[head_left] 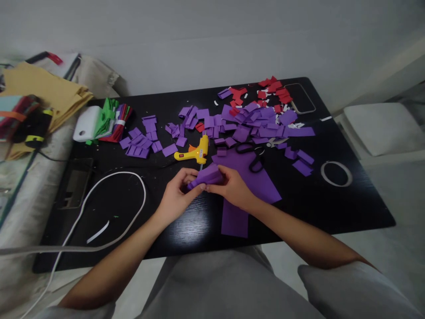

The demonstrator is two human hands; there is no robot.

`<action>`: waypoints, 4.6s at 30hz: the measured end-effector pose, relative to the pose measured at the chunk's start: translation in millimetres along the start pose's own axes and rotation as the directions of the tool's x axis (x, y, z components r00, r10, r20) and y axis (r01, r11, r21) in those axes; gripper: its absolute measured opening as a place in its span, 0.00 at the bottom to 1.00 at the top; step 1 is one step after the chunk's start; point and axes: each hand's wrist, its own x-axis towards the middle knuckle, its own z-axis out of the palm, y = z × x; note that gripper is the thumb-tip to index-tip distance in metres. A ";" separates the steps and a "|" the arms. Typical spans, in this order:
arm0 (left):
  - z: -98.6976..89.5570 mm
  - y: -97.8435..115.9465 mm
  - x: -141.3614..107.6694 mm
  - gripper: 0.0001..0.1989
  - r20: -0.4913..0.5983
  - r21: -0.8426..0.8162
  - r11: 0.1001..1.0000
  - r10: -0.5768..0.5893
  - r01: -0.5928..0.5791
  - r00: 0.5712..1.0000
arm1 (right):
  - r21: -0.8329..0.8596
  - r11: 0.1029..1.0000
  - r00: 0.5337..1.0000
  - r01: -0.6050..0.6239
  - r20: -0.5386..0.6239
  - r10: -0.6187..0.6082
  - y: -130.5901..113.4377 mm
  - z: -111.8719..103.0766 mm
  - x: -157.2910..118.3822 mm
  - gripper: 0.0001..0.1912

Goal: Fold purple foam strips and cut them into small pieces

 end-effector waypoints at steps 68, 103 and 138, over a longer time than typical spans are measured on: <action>-5.9 4.2 5.2 0.13 0.016 -0.125 0.992 0.000 0.002 1.000 | 0.110 0.989 0.995 -0.096 0.026 0.094 -8.6 -0.8 0.5 0.18; -9.3 6.6 -1.2 0.02 0.018 0.308 0.881 0.372 -0.359 0.928 | -0.054 0.964 0.962 0.260 -0.066 -0.264 -1.0 5.9 -11.0 0.11; -5.6 9.5 -4.6 0.06 -0.020 0.290 0.915 0.298 -0.279 0.954 | -0.386 0.842 0.913 0.376 0.003 -0.407 -1.0 2.6 -12.6 0.06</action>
